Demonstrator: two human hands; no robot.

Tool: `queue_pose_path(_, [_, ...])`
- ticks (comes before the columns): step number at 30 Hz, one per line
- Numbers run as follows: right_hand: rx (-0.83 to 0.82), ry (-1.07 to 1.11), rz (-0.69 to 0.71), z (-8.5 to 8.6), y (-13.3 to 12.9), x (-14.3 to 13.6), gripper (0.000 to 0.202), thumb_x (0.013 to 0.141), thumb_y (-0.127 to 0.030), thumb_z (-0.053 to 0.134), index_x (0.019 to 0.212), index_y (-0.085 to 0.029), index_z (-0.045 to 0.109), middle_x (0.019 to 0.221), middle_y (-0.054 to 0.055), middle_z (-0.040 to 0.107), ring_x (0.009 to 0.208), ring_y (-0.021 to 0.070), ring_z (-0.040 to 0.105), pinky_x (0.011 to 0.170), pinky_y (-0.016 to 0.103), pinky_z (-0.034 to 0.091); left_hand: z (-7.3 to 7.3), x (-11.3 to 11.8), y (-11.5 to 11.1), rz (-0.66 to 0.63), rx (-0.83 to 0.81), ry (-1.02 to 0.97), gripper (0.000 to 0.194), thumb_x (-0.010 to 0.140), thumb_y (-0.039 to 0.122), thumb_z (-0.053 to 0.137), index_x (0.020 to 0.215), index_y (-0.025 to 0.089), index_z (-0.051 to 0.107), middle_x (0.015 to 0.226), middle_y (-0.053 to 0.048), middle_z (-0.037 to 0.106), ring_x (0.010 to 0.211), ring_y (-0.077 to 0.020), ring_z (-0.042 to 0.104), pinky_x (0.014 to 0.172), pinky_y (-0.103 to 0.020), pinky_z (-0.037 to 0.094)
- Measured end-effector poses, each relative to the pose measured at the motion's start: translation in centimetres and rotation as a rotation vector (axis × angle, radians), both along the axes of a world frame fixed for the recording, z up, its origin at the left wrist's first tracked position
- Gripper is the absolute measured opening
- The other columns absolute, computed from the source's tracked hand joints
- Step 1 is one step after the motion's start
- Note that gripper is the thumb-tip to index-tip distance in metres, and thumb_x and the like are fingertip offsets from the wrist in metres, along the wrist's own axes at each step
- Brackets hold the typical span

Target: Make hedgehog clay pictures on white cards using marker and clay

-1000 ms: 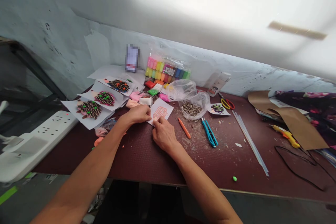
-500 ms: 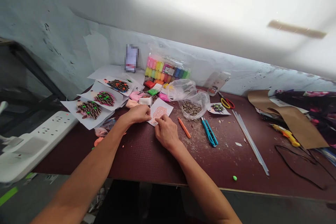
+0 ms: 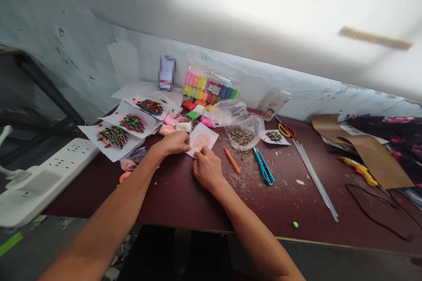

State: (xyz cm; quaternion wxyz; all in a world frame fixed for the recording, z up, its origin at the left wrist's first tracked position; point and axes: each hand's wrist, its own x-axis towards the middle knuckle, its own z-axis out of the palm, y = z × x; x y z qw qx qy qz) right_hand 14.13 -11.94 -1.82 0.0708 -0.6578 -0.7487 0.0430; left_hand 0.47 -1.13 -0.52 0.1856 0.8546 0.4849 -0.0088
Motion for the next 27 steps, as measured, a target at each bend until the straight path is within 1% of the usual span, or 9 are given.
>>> queue_pose_path(7, [-0.004, 0.044, 0.003, -0.42, -0.17, -0.23, 0.028, 0.089, -0.017, 0.047, 0.106, -0.02, 0.07, 0.101, 0.007, 0.063, 0.092, 0.0181, 0.06, 0.078, 0.026, 0.043, -0.14, -0.03, 0.06, -0.019, 0.009, -0.008, 0.024, 0.074, 0.022, 0.059, 0.09, 0.016, 0.076, 0.093, -0.011, 0.076, 0.09, -0.0239, 0.069, 0.073, -0.028, 0.049])
queue_pose_path(12, [0.039, 0.083, -0.014, -0.18, -0.04, 0.04, 0.033, 0.089, -0.015, 0.046, 0.113, -0.021, 0.068, 0.105, 0.006, 0.062, 0.091, 0.0172, 0.06, 0.079, 0.025, 0.043, -0.13, -0.02, 0.06, -0.007, 0.004, -0.008, 0.024, 0.074, 0.023, 0.059, 0.09, 0.017, 0.076, 0.093, -0.011, 0.076, 0.09, -0.0237, 0.069, 0.073, -0.027, 0.049])
queue_pose_path(15, [0.026, 0.064, -0.022, -0.11, 0.04, 0.05, 0.032, 0.089, -0.016, 0.046, 0.113, -0.022, 0.068, 0.105, 0.006, 0.062, 0.091, 0.0175, 0.059, 0.078, 0.025, 0.043, -0.12, 0.0, 0.05, -0.003, 0.001, -0.003, 0.024, 0.074, 0.023, 0.059, 0.091, 0.017, 0.076, 0.093, -0.011, 0.076, 0.091, -0.0235, 0.069, 0.075, -0.027, 0.05])
queue_pose_path(21, [-0.031, 0.006, 0.009, -0.09, -0.22, -0.43, 0.027, 0.091, -0.018, 0.046, 0.106, -0.021, 0.068, 0.103, 0.007, 0.061, 0.095, 0.0187, 0.057, 0.078, 0.026, 0.042, 0.0, 0.02, -0.03, 0.001, 0.005, -0.005, 0.024, 0.074, 0.023, 0.06, 0.092, 0.017, 0.076, 0.095, -0.011, 0.076, 0.093, -0.0233, 0.069, 0.074, -0.026, 0.05])
queue_pose_path(27, [-0.004, 0.053, 0.019, 0.13, -0.27, -0.34, 0.032, 0.089, -0.015, 0.046, 0.112, -0.021, 0.068, 0.106, 0.007, 0.062, 0.094, 0.0186, 0.058, 0.08, 0.026, 0.044, 0.03, -0.03, -0.03, -0.004, -0.005, -0.014, 0.023, 0.074, 0.022, 0.059, 0.09, 0.016, 0.076, 0.093, -0.011, 0.076, 0.09, -0.024, 0.069, 0.073, -0.027, 0.049])
